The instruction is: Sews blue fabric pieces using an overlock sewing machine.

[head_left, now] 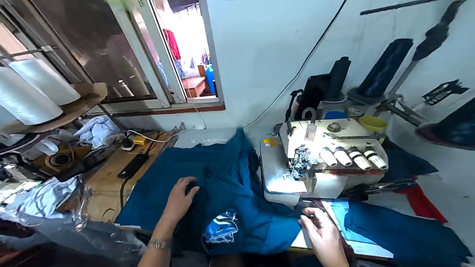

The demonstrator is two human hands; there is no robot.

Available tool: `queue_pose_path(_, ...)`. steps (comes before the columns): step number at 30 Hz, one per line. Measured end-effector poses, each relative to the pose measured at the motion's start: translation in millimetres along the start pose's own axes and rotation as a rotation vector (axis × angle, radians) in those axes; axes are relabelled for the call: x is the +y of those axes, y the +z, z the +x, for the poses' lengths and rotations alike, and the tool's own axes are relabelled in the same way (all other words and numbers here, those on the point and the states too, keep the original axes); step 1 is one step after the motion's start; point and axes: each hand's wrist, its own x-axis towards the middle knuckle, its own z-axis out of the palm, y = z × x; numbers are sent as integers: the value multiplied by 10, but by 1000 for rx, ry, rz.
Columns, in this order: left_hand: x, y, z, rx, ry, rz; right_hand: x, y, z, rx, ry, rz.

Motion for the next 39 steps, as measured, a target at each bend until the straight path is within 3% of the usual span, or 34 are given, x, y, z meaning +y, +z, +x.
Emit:
queue_pose_path(3,-286,133,-351,261,73,-54,-111,5,-217,28,-163,-55)
queue_pose_path(5,-361,192,-567,361,115,-76,-334,48,-386,-98,-206,-12)
queue_pose_path(9,-408,298,-752,236,246,-39,-399,373,-530,-245,-327,-76)
queue_pose_path(12,-362,397,-701,196,281,101,-488,468,-503,-309,-254,-203)
queue_pose_path(16,-351,352,-588,171,235,229,-451,539,-496,-312,-262,-281)
queue_pose_path(18,-340,316,-552,143,226,232,-514,502,-489,-363,-200,-286)
queue_pose_path(23,-360,260,-478,49,142,163,-396,594,-514,-304,-277,-289)
queue_pose_path(26,-335,101,-448,212,127,86,-524,492,-526,-378,-215,-165)
queue_pose_path(28,-195,-177,-488,439,145,76,-667,336,-526,-442,-231,-39)
queue_pose_path(30,18,-473,-566,668,270,42,-854,103,-463,-476,-293,92)
queue_pose_path(32,330,-729,-661,825,471,-78,-1078,-237,-244,-424,-379,161)
queue_pose_path(35,887,-967,-866,863,733,-244,-1478,-899,264,-177,-500,114)
queue_pose_path(39,1236,-1194,-999,889,751,47,-2088,-1354,621,217,-678,139)
